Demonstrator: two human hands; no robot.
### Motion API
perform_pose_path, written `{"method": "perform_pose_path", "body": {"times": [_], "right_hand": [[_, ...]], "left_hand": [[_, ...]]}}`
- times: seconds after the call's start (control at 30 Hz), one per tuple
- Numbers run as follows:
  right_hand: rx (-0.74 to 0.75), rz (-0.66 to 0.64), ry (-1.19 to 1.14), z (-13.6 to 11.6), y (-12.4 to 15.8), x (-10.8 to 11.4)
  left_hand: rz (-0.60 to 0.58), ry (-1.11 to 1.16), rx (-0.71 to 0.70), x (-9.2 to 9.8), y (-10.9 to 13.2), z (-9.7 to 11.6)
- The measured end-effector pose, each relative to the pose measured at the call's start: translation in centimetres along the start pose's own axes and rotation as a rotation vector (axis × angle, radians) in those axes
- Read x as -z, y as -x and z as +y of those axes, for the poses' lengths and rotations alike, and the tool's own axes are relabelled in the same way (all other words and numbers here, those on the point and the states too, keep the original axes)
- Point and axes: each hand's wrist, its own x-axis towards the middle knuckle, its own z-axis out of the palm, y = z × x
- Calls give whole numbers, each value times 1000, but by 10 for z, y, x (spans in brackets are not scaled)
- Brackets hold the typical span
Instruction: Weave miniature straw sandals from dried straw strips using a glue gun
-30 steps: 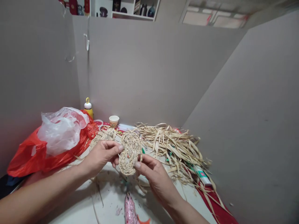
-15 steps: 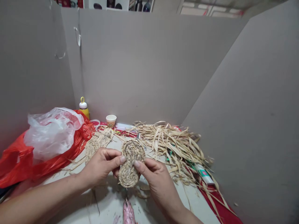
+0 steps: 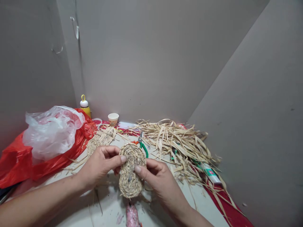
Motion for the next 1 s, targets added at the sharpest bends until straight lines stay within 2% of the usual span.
{"method": "perform_pose_path", "body": {"times": [0.13, 0.33, 0.43, 0.57, 0.8, 0.9, 1.0], "right_hand": [[35, -28, -50, -3, 0, -2], [2, 57, -20, 3, 1, -4], [54, 48, 57, 11, 5, -4], [141, 107, 142, 16, 6, -5], [88, 123, 2, 8, -3, -4], [76, 151, 5, 7, -2, -3], [50, 149, 10, 7, -1, -3]], "left_hand": [[-13, 9, -1, -4, 1, -1], [-68, -37, -36, -9, 5, -10], [-64, -87, -68, -12, 7, -15], [-21, -103, -149, -15, 5, -19], [-48, 110, 18, -8, 1, -8], [0, 89, -7, -3, 0, -3], [7, 47, 38, -1, -1, 1]]}}
